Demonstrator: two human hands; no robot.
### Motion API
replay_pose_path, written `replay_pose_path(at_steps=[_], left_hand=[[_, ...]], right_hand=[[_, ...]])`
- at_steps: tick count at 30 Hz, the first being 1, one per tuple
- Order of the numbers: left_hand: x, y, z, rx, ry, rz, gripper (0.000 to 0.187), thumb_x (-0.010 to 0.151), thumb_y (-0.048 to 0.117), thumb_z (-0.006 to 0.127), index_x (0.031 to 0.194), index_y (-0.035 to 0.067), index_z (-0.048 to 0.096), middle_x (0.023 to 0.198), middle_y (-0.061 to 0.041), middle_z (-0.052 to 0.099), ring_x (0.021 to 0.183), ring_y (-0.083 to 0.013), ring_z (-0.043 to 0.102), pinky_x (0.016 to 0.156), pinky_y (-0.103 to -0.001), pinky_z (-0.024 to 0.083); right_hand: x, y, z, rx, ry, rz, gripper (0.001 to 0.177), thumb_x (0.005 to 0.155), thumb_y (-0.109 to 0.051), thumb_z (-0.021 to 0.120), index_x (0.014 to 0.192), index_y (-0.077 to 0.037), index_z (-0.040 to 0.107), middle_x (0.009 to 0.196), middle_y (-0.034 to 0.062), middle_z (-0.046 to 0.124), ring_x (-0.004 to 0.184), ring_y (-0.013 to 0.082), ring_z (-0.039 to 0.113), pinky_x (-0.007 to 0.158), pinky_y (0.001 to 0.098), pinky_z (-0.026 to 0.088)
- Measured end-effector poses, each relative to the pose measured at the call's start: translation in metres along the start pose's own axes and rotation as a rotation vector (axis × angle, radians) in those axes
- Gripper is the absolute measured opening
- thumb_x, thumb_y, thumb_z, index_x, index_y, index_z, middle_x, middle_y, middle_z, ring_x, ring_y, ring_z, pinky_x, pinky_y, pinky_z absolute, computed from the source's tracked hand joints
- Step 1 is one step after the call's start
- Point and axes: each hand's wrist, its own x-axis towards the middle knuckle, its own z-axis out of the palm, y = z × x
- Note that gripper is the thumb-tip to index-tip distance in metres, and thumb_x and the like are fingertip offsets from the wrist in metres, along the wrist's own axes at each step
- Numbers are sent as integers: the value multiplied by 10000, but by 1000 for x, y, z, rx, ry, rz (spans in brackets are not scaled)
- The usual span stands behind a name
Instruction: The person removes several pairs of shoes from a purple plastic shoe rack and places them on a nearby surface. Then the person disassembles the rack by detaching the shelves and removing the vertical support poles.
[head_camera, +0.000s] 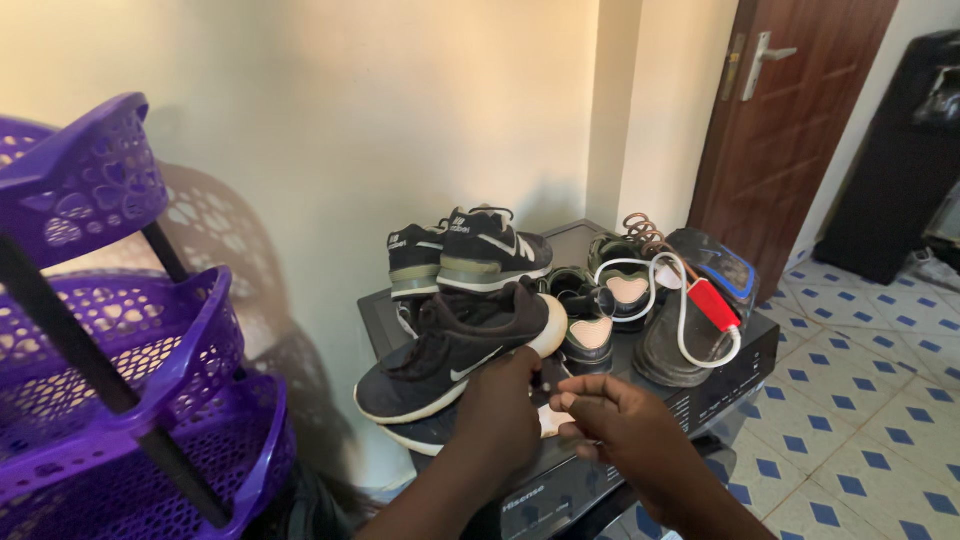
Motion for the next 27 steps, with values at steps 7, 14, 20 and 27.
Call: replay_pose_path(at_steps=[7,14,20,27], left_hand=[[-19,7,-26,-109,126,145,410,702,41,747,1098,12,646,1028,-210,698,990,-443,640,810,-477,505],[-52,0,-84,-402,345,-405,136,847,89,651,957,49,721,806,-80,769,723,-195,745,658,-330,571],[-131,-41,-186,-430,546,-526,109,841,128,734,897,34,744,742,-30,739,642,-87,627,577,-271,501],[-202,-76,-301,-482,697,-595,119,876,135,739,907,22,762,735,4,676,629,-61,530,559,-240,419]], right_hand=[[-4,-4,20,54,-58,-101,311,886,-215,680,1118,-10,694,981,73,773,836,151,696,743,302,538],[-2,-10,88,181,-325,-187,276,940,-258,669,1053,-7,672,936,70,717,794,164,625,707,322,523],[-9,-1,184,83,-504,-112,260,904,-216,692,1080,-27,666,963,71,720,837,172,637,704,315,499],[-38,-20,312,-57,-550,-214,331,874,-261,669,1100,-21,679,964,79,741,868,186,681,758,338,539]])
